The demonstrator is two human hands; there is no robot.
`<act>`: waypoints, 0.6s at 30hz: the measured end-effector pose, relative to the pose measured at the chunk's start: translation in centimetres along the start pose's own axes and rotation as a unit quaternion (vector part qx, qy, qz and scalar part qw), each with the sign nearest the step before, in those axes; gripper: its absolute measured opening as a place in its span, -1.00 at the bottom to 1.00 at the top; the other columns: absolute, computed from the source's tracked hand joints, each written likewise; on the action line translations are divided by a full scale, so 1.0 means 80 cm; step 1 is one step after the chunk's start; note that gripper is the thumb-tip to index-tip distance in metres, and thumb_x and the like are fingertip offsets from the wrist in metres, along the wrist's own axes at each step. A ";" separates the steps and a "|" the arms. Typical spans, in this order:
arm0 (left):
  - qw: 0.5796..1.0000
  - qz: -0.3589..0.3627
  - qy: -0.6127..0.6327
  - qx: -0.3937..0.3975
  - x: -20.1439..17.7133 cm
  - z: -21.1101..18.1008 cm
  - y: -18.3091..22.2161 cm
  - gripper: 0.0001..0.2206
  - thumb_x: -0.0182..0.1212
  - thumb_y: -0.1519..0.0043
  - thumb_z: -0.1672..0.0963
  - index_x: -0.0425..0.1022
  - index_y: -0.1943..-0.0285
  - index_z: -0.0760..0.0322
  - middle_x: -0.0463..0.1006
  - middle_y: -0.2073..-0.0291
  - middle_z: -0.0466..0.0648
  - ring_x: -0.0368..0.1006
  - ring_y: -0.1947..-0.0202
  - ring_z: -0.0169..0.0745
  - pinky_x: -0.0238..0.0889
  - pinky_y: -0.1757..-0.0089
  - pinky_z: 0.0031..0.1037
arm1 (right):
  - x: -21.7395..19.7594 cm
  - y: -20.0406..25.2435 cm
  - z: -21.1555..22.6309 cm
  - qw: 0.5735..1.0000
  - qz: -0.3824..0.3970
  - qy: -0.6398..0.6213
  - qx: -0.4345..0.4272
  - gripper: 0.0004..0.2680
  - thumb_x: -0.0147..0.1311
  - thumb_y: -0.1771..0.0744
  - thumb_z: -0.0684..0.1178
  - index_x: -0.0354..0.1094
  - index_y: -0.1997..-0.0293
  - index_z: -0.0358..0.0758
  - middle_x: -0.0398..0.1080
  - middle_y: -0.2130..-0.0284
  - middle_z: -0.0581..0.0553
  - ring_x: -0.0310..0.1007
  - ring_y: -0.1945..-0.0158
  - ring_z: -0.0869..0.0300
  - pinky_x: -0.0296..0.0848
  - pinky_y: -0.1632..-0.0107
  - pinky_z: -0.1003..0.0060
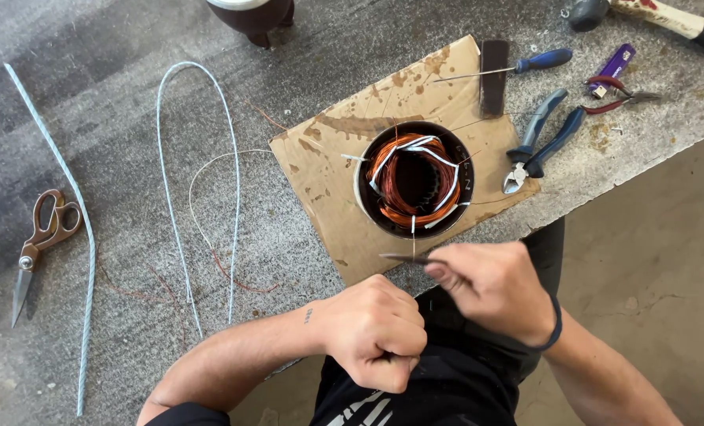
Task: Lacing and securing copper windings on a motor stator using twine and a hook tool
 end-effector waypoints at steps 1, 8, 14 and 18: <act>1.000 0.001 0.001 0.000 0.000 -0.001 0.000 -0.83 0.00 0.02 0.27 0.08 0.55 0.26 0.11 0.67 -0.06 0.00 0.66 0.05 -0.06 0.50 -0.26 | 0.000 -0.001 -0.006 1.000 -0.001 0.000 0.001 -0.79 -0.05 -0.40 0.09 0.47 0.24 -0.15 0.51 0.49 0.00 0.49 0.52 0.17 0.38 0.43 0.25; 1.000 0.001 0.019 0.000 0.000 -0.004 -0.001 -0.81 0.00 -0.02 0.27 0.06 0.55 0.27 0.10 0.67 -0.04 0.00 0.66 0.07 -0.06 0.50 -0.25 | 0.001 -0.004 0.007 1.000 0.005 0.009 -0.012 -0.80 -0.02 -0.40 0.08 0.43 0.34 -0.13 0.41 0.61 0.01 0.39 0.61 0.18 0.29 0.50 0.23; 1.000 0.001 0.016 -0.003 -0.001 -0.005 -0.002 -0.80 0.00 0.01 0.27 0.04 0.55 0.26 0.10 0.67 -0.05 -0.02 0.65 0.06 -0.08 0.49 -0.25 | -0.003 -0.010 0.004 1.000 -0.004 0.003 0.015 -0.83 -0.02 -0.39 0.07 0.48 0.26 -0.11 0.44 0.58 0.01 0.41 0.59 0.14 0.29 0.48 0.24; 1.000 0.001 0.022 0.003 0.000 -0.006 -0.003 -0.83 -0.03 0.03 0.28 0.05 0.55 0.26 0.09 0.67 -0.05 -0.01 0.65 0.06 -0.07 0.49 -0.26 | -0.003 -0.009 -0.011 1.000 0.015 0.002 0.027 -0.83 0.01 -0.39 0.05 0.47 0.32 -0.09 0.43 0.59 0.01 0.37 0.58 0.19 0.26 0.43 0.23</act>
Point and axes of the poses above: each hand's wrist, its own y-axis away from the middle knuckle, its own x-axis out of the palm, z = x × y, the point moved 5 cm from there along -y, towards the middle knuckle
